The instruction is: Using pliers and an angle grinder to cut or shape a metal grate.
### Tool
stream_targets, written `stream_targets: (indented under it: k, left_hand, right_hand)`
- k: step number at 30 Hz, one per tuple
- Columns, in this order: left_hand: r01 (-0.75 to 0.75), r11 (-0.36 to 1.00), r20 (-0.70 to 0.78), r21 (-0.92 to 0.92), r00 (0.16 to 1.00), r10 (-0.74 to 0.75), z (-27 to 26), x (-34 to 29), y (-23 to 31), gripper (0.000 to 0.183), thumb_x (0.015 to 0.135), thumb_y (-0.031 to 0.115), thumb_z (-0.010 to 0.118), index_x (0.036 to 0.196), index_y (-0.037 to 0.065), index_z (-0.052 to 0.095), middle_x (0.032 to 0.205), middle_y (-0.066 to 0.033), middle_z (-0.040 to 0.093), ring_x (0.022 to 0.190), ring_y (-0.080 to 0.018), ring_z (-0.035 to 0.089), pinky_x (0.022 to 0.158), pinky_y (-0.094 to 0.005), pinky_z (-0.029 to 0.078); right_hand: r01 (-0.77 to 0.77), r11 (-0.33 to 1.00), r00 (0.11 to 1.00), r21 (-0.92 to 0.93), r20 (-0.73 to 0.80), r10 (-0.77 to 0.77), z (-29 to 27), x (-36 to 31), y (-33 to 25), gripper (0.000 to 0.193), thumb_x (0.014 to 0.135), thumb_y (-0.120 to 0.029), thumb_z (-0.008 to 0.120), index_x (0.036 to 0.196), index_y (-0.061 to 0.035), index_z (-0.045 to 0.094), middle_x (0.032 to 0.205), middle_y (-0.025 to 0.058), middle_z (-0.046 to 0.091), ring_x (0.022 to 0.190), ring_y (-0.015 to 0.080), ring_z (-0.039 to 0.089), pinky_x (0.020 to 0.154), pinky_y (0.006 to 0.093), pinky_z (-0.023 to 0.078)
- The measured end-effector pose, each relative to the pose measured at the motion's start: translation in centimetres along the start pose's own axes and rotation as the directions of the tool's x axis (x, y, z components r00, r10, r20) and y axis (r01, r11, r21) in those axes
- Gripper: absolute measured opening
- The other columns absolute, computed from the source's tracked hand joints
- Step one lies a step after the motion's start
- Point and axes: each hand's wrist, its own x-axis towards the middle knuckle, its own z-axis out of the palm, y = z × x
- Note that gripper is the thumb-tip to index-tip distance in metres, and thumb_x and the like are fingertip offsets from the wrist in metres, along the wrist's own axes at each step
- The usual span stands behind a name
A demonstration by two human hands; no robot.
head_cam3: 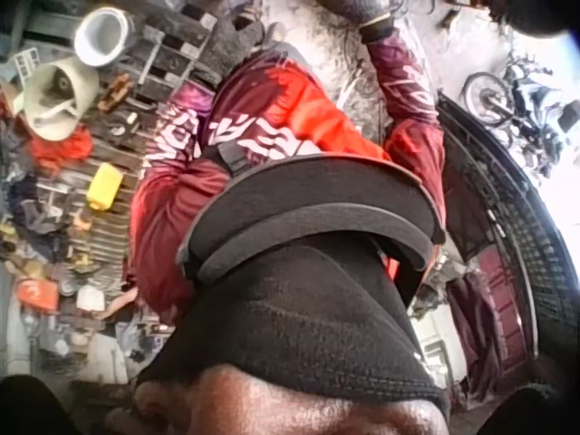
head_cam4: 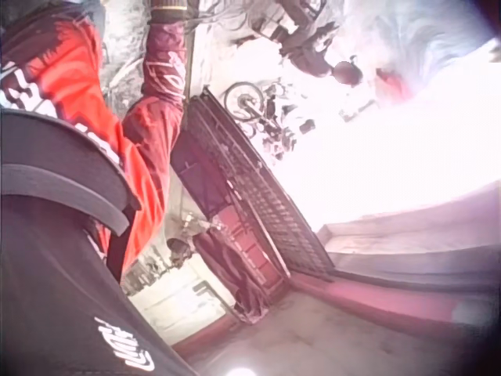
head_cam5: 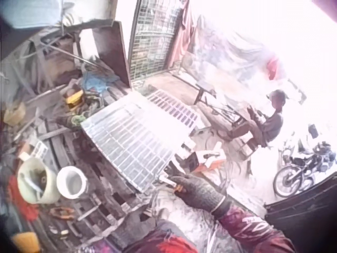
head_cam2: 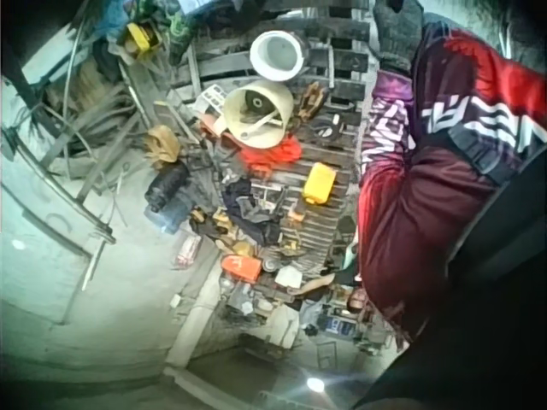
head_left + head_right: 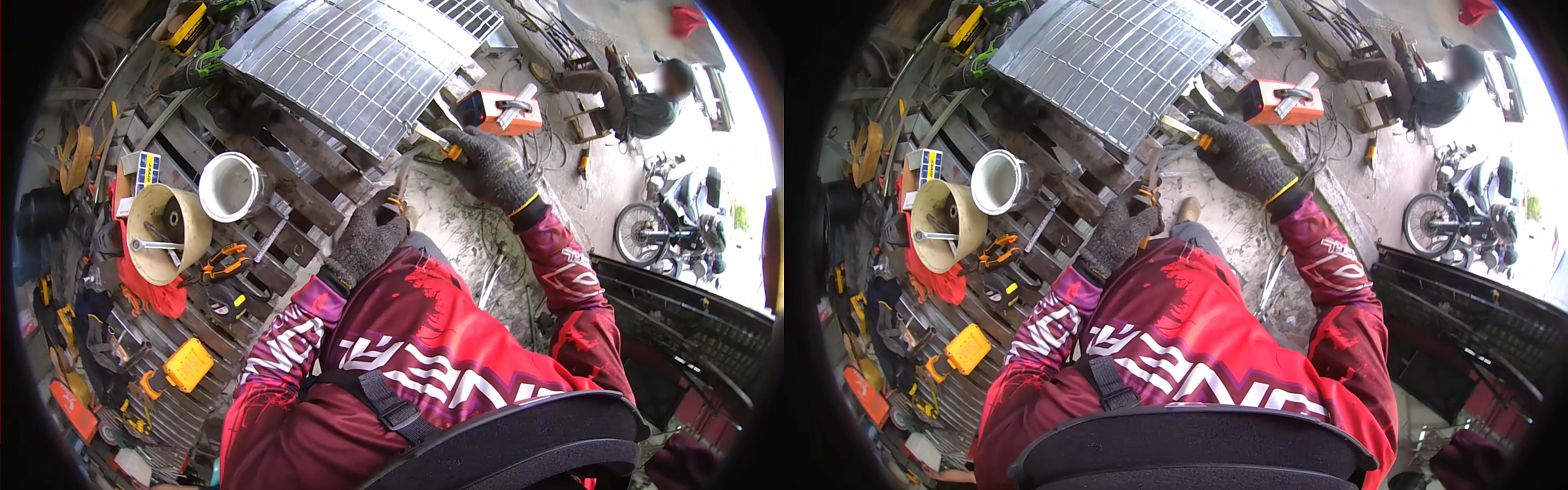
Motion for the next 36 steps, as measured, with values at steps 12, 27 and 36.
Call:
stream_targets:
  k: [12, 27, 36]
  left_hand:
    - [-0.18, 0.955, -0.287, -0.234, 0.952, 0.109, 4.1, 3.9, -1.0, 0.035, 0.092, 0.004, 0.053, 0.127, -0.002, 0.058, 0.103, -0.0092, 0.069, 0.088, -0.0177, 0.071, 0.079, -0.0319, 0.056]
    - [-0.309, 0.924, -0.309, -0.227, 0.922, 0.233, 4.2, 4.7, -3.9, 0.042, 0.089, 0.013, 0.069, 0.127, 0.0, 0.056, 0.09, -0.0059, 0.064, 0.069, -0.0108, 0.059, 0.062, -0.0303, 0.05]
    - [-0.313, 0.929, -0.335, 0.195, 0.869, 0.364, 2.3, 2.6, 0.2, 0.05, 0.083, 0.017, 0.071, 0.128, -0.001, 0.056, 0.099, -0.0188, 0.068, 0.083, -0.0297, 0.067, 0.078, -0.0396, 0.053]
  right_hand:
    - [0.197, 0.976, 0.98, 0.09, -0.003, -0.197, 1.1, 1.5, 3.5, 0.035, 0.086, -0.009, 0.064, 0.121, -0.0108, 0.063, 0.101, 0.0192, 0.067, 0.091, 0.0395, 0.066, 0.076, 0.0464, 0.052]
    - [0.367, 0.915, 0.93, -0.169, 0.064, -0.361, -1.7, 3.5, 4.5, 0.033, 0.084, -0.008, 0.061, 0.116, -0.0149, 0.065, 0.089, 0.013, 0.062, 0.079, 0.0362, 0.065, 0.066, 0.0446, 0.051]
    - [0.397, 0.901, 0.915, -0.177, 0.148, -0.374, -2.5, 4.4, 4.0, 0.036, 0.079, -0.002, 0.06, 0.113, -0.0112, 0.067, 0.1, 0.0143, 0.067, 0.094, 0.0354, 0.066, 0.079, 0.0453, 0.052]
